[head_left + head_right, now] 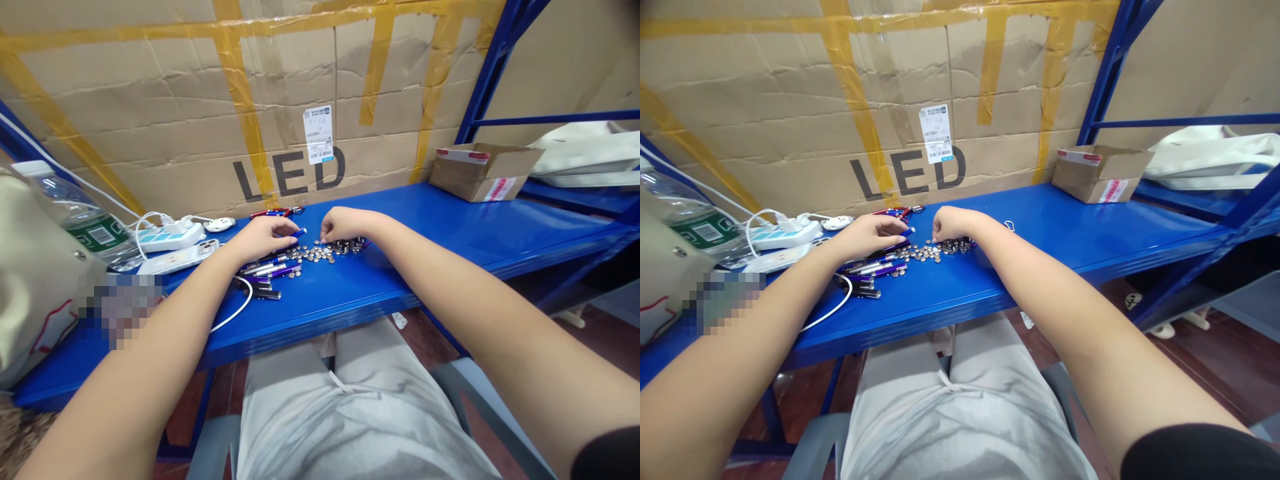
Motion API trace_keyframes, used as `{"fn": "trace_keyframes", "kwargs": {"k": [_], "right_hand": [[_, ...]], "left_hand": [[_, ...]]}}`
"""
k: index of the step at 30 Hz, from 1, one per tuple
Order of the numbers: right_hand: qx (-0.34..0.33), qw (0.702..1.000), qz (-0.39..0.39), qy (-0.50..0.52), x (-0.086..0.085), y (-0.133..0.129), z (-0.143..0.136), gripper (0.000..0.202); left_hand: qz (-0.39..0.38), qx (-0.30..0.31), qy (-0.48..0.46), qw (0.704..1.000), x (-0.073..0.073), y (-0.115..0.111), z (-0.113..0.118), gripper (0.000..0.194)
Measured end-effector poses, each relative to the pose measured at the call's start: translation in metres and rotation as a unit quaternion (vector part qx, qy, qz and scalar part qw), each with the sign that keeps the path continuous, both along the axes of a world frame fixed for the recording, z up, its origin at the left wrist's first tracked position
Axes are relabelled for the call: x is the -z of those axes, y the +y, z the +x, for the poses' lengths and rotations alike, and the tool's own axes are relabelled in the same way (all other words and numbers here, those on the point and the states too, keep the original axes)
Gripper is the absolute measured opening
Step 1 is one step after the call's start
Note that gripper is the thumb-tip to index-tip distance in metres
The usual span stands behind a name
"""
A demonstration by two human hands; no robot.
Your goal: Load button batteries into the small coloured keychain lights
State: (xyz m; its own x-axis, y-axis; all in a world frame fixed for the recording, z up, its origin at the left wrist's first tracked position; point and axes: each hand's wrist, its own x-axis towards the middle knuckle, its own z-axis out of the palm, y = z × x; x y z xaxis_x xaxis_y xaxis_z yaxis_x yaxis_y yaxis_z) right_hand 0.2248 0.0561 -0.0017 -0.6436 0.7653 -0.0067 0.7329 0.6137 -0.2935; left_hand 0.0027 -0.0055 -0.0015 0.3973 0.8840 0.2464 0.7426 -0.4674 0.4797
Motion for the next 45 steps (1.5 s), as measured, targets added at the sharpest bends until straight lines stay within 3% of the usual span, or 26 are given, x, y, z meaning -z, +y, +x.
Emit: {"fn": "trace_keyframes", "kwargs": {"k": [8,16,32,34,39,45], "right_hand": [[-0.008,1.0,-0.015,0.023,-0.005,-0.002,0.006,0.014],[-0.082,0.976,-0.07,0.187,-0.011,-0.011,0.003,0.024],[-0.053,0.964,-0.052,0.255,-0.006,-0.009,0.0,0.025],[-0.038,0.972,-0.018,0.233,-0.004,-0.004,0.001,0.024],[-0.049,0.997,0.023,0.048,0.001,0.0,0.002,0.02],[-0.057,0.997,0.048,0.025,0.002,-0.005,-0.003,0.016]], "left_hand": [[-0.003,-0.007,-0.004,1.0,0.0,-0.001,0.0,0.035],[-0.007,0.02,0.001,1.0,-0.001,0.0,0.0,0.035],[-0.01,0.02,-0.032,0.999,0.0,-0.001,0.001,0.038],[-0.016,0.01,-0.042,0.999,0.0,-0.002,0.002,0.039],[-0.014,-0.001,-0.043,0.999,-0.001,-0.004,0.004,0.042],[-0.018,0.004,-0.044,0.999,0.0,-0.002,0.003,0.043]]}}
